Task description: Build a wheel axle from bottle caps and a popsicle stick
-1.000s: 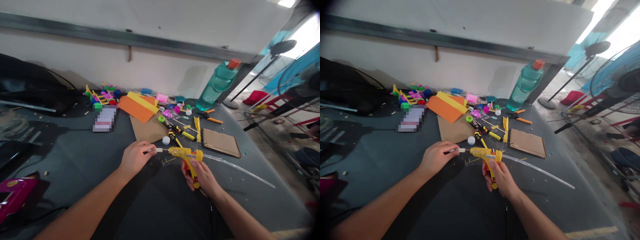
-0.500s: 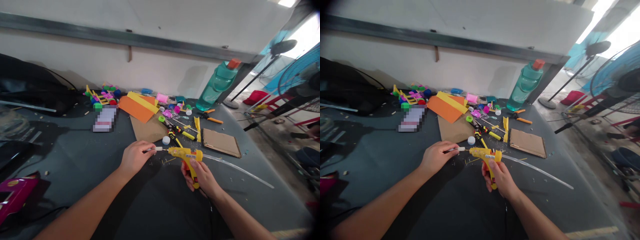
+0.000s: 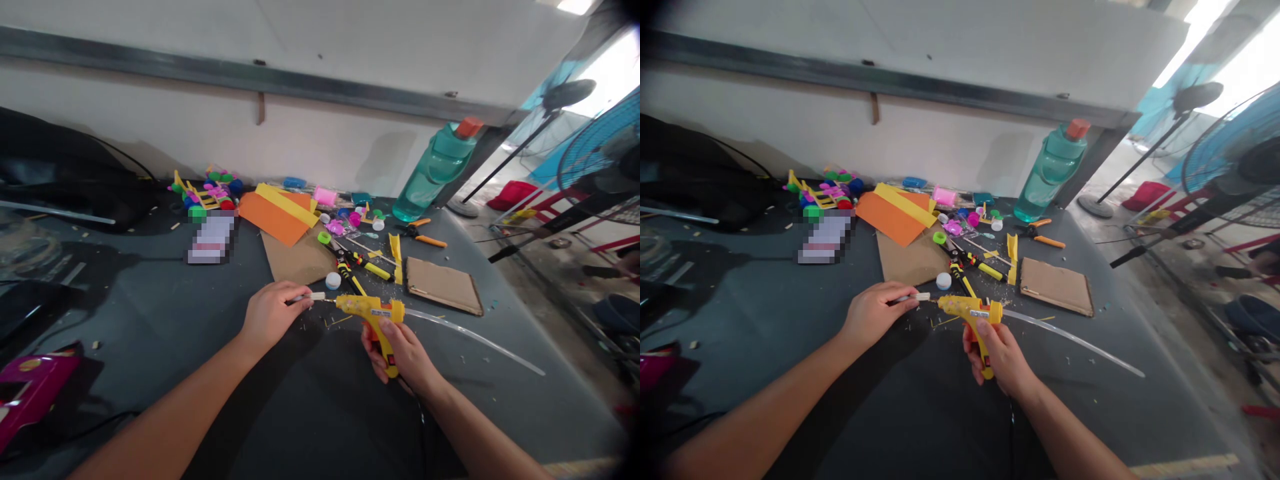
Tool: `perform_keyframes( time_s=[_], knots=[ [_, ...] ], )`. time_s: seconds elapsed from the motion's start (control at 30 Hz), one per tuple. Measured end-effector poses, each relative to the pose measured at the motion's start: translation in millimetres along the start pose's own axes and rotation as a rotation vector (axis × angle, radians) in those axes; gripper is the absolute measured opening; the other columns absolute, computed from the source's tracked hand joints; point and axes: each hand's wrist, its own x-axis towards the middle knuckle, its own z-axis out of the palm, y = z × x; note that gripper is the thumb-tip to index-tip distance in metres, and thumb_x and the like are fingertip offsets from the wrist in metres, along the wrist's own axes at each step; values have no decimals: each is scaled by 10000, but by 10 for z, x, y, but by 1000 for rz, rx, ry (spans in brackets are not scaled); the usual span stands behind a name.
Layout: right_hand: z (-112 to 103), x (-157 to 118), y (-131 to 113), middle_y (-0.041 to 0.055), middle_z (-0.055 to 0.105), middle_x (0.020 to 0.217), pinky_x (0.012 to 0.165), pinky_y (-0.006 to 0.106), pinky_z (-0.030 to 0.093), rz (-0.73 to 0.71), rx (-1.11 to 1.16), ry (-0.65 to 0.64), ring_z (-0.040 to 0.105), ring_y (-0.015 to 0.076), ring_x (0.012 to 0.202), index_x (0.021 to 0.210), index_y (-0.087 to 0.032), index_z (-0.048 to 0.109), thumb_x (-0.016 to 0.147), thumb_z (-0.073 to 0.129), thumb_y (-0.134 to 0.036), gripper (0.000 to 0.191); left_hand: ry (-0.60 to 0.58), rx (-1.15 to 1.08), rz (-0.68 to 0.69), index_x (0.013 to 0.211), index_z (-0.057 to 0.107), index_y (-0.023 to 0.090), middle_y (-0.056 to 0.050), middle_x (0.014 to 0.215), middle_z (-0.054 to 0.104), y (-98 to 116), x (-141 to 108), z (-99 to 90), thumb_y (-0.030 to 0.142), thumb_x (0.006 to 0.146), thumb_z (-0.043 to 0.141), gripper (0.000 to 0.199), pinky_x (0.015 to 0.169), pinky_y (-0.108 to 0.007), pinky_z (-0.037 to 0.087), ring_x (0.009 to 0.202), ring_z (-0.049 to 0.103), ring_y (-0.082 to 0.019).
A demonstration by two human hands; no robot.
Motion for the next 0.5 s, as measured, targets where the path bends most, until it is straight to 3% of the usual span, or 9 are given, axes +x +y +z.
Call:
perform_keyframes(
  time_s=[0.3, 0.5],
  knots=[
    [-20, 18, 40, -7, 548, 627, 300, 164, 376, 21, -36, -69, 384, 38, 354, 761, -132, 576, 851, 493, -560, 445, -15, 4, -19, 908, 719, 313, 52, 970, 720, 6, 6, -2, 375, 829, 626, 137, 777, -284, 472, 904, 648, -171],
    [-125, -53, -82, -41, 487, 498, 345, 181, 344, -46, -157, -146, 424, 67, 340, 904, -114, 612, 862, 475, -550, 459, -13, -24, -12, 909, 718, 307, 49, 981, 721, -16, 0, -6, 385, 833, 613, 152, 792, -284, 475, 907, 651, -166]
  ],
)
